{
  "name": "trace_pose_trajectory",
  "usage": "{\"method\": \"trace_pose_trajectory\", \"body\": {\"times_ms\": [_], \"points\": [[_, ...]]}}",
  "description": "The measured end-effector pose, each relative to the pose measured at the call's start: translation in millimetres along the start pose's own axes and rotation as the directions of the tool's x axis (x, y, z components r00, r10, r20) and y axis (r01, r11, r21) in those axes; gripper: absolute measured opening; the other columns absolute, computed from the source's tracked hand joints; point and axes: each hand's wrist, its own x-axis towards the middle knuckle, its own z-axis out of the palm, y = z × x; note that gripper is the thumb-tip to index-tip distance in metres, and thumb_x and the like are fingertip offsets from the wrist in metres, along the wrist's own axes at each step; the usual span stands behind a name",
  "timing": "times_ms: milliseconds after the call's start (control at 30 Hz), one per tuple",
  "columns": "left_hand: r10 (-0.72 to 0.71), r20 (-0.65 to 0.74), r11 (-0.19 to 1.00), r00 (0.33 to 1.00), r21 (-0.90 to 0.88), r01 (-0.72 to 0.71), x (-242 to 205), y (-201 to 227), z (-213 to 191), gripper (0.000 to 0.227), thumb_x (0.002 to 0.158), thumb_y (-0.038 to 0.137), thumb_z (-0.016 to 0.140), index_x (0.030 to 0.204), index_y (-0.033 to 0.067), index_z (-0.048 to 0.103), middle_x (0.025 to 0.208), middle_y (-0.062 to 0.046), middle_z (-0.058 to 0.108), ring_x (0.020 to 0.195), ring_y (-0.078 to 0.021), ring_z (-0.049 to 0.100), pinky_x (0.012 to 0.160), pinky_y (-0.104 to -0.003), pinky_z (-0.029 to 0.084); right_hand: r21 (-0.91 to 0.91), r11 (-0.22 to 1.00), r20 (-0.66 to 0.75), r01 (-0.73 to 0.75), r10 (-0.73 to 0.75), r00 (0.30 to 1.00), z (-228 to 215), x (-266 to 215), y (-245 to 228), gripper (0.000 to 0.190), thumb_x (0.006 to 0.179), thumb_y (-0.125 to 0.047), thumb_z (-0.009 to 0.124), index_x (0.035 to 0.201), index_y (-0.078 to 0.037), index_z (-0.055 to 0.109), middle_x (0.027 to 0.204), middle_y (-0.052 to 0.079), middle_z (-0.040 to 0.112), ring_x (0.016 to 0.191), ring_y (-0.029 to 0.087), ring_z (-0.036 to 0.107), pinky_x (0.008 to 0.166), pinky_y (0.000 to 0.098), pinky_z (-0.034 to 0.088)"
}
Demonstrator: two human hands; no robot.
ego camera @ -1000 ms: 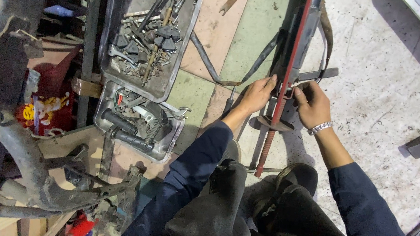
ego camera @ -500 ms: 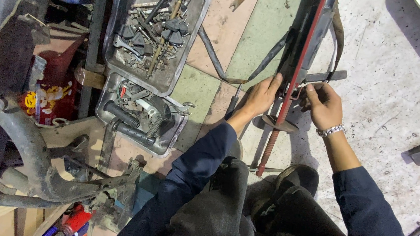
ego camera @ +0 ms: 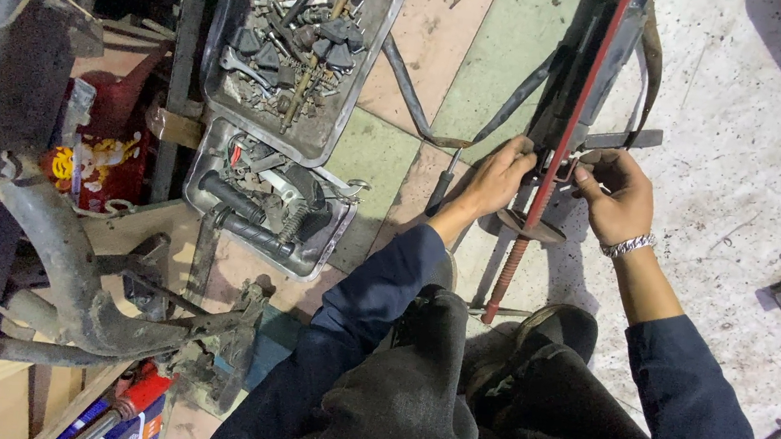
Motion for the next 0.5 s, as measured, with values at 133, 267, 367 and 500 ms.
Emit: {"method": "trace_pose_trajectory", "body": {"times_ms": [133, 267, 367, 500], "points": [[-0.010, -0.013, 1.000, 1.000, -0.013, 0.010, 19.0, -30.4, 3.8, 0.049, 0.099, 0.039, 0.051, 0.127, -0.0005, 0.063, 0.122, -0.034, 0.066, 0.126, -0.0534, 0.055, 0.107, -0.062, 0.044, -0.019, 0.999, 0.015, -0.032, 0.032, 0.999, -2.3, 1.2, 2.4, 0.023, 0.103, -0.003, 0.075, 0.122, 0.001, 0.063, 0.108, 0.020, 0.068, 0.103, 0.030, 0.066, 0.088, 0.0426, 0.056], [-0.023, -0.011, 0.999, 1.000, 0.048, 0.024, 29.9, -35.1, 1.2, 0.044, 0.097, 0.047, 0.050, 0.112, 0.0095, 0.069, 0.092, -0.020, 0.069, 0.095, -0.0370, 0.069, 0.092, -0.053, 0.052, -0.045, 0.999, 0.024, -0.028, 0.029, 0.999, -4.8, 2.1, 5.1, 0.025, 0.101, -0.005, 0.077, 0.122, 0.000, 0.064, 0.108, 0.019, 0.068, 0.103, 0.028, 0.066, 0.091, 0.0430, 0.055], [0.012, -0.025, 0.999, 1.000, 0.051, -0.011, 24.3, -17.6, -0.8, 0.041, 0.098, 0.046, 0.050, 0.106, 0.0108, 0.069, 0.083, -0.018, 0.069, 0.088, -0.0345, 0.072, 0.087, -0.050, 0.053, -0.057, 0.998, 0.015, -0.029, 0.029, 0.999, -2.6, 1.5, 3.8, 0.022, 0.104, -0.007, 0.075, 0.121, 0.000, 0.065, 0.108, 0.019, 0.069, 0.104, 0.029, 0.067, 0.091, 0.0429, 0.055], [0.068, -0.103, 0.997, 0.992, 0.042, -0.064, 0.0, 11.9, -0.5, 0.036, 0.103, 0.036, 0.054, 0.119, 0.0051, 0.064, 0.118, -0.026, 0.069, 0.121, -0.0491, 0.061, 0.105, -0.062, 0.049, -0.071, 0.997, -0.006, -0.037, 0.037, 0.999, 0.5, -0.3, -3.0, 0.019, 0.107, -0.009, 0.074, 0.119, 0.002, 0.064, 0.107, 0.022, 0.069, 0.103, 0.031, 0.068, 0.088, 0.0427, 0.056]]}}
